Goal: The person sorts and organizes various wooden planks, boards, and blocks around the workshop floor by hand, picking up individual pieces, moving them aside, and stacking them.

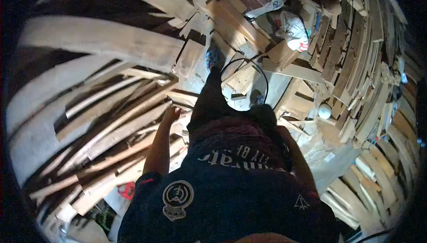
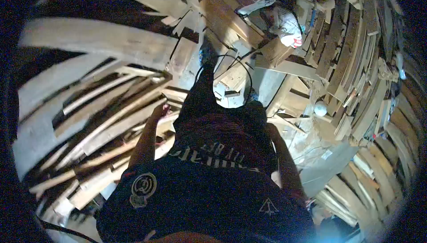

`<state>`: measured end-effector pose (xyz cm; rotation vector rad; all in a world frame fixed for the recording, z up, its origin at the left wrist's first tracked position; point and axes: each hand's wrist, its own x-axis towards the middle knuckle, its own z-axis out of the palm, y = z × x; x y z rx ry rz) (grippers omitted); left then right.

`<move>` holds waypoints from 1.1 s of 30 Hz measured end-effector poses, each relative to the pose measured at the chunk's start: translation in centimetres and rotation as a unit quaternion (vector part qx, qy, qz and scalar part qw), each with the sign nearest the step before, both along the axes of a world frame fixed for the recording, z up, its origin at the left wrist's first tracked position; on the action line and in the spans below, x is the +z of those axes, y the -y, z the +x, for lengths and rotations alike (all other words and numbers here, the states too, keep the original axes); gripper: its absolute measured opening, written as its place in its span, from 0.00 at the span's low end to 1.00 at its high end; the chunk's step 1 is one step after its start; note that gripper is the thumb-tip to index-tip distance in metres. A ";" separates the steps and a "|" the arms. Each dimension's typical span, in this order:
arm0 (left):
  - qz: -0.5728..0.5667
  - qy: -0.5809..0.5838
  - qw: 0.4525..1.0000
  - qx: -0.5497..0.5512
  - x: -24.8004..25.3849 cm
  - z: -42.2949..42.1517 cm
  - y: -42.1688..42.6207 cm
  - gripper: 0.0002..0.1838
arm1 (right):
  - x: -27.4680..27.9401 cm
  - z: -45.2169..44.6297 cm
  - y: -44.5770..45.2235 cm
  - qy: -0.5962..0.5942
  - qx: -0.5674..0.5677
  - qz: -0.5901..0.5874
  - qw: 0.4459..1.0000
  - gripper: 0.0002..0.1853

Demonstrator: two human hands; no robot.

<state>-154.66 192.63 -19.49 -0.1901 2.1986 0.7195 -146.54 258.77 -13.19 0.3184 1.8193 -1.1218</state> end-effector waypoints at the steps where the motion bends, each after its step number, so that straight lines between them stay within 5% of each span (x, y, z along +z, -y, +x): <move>1: 0.060 -0.004 0.997 0.055 1.4 -4.6 -0.4 0.15 | 2.1 -1.9 0.9 -0.066 0.043 0.003 0.997 0.20; 2: 0.040 0.030 0.999 0.003 8.3 -11.1 -3.3 0.13 | 4.0 -3.6 1.7 -0.133 0.082 0.010 0.988 0.23; 3: 0.084 0.007 0.992 -0.090 8.7 -13.0 -3.6 0.12 | 8.7 -7.4 3.3 -0.109 0.133 0.014 0.985 0.22; 4: 0.077 0.027 0.980 -0.181 15.9 -16.3 -6.9 0.10 | 9.5 -7.7 4.0 -0.014 0.080 0.000 0.997 0.22; 5: 0.090 0.032 0.972 -0.217 17.0 -16.2 -7.8 0.16 | 11.3 -9.0 5.0 0.133 0.023 0.011 0.991 0.23; 6: 0.092 0.041 0.968 -0.229 15.0 -14.6 -7.4 0.22 | 13.0 -10.3 5.9 0.268 -0.035 0.043 0.962 0.23; 9: 0.067 0.081 0.977 -0.184 9.8 -10.5 -6.5 0.41 | 18.7 -15.4 9.4 0.236 -0.051 -0.067 0.968 0.18; 11: 0.042 0.169 0.983 -0.060 9.2 -12.4 -6.5 0.38 | 17.2 -16.1 9.1 0.264 -0.006 -0.101 0.959 0.18; 12: 0.026 0.204 0.979 0.005 9.0 -13.6 -6.6 0.37 | 16.2 -16.1 9.8 0.145 -0.038 -0.178 0.973 0.18; 15: 0.015 0.097 0.995 -0.022 11.6 -17.0 -6.7 0.38 | 11.2 -18.9 9.8 0.289 0.052 -0.210 0.932 0.16; 16: -0.085 0.240 0.965 -0.064 12.7 -19.5 -7.1 0.36 | 8.1 -19.0 9.4 0.326 0.099 -0.259 0.904 0.15; 19: 0.007 0.093 0.949 -0.300 18.9 -21.8 -6.7 0.30 | 6.7 -22.6 10.2 0.206 0.275 -0.274 0.898 0.14; 20: 0.028 0.053 0.935 -0.351 20.9 -23.2 -7.5 0.28 | 6.5 -23.7 9.9 0.236 0.250 -0.291 0.893 0.14; 22: 0.007 0.175 0.930 -0.322 20.0 -25.1 -9.0 0.23 | 3.8 -24.0 8.8 0.221 0.279 -0.351 0.866 0.12; 23: 0.018 0.153 0.879 -0.451 19.1 -26.6 -10.1 0.20 | 0.9 -22.3 8.3 0.248 0.259 -0.375 0.855 0.10; 25: 0.004 0.163 0.878 -0.450 17.5 -29.1 -12.9 0.19 | -0.3 -26.3 7.6 0.247 0.285 -0.322 0.868 0.11; 26: 0.001 0.179 0.872 -0.456 16.3 -31.0 -15.4 0.17 | -2.7 -27.1 6.8 0.283 0.158 -0.342 0.882 0.12; 28: -0.008 0.191 0.865 -0.463 15.6 -38.0 -22.7 0.15 | -10.7 -24.9 5.4 0.057 -0.066 -0.430 0.899 0.13; 29: 0.012 0.115 0.933 -0.340 17.1 -42.4 -27.6 0.11 | -11.5 -26.9 3.9 -0.220 0.004 -0.118 0.968 0.13; 31: 0.149 -0.084 0.957 -0.235 10.8 -45.9 -29.4 0.06 | -8.1 -33.8 1.9 -0.173 0.051 0.225 0.958 0.09; 32: 0.104 -0.214 0.921 -0.309 8.1 -47.7 -30.3 0.07 | -7.8 -36.3 0.4 -0.301 0.076 0.291 0.905 0.06; 33: 0.113 -0.184 0.946 -0.241 7.5 -49.3 -31.5 0.09 | -7.9 -38.1 -1.2 -0.321 0.018 0.280 0.904 0.06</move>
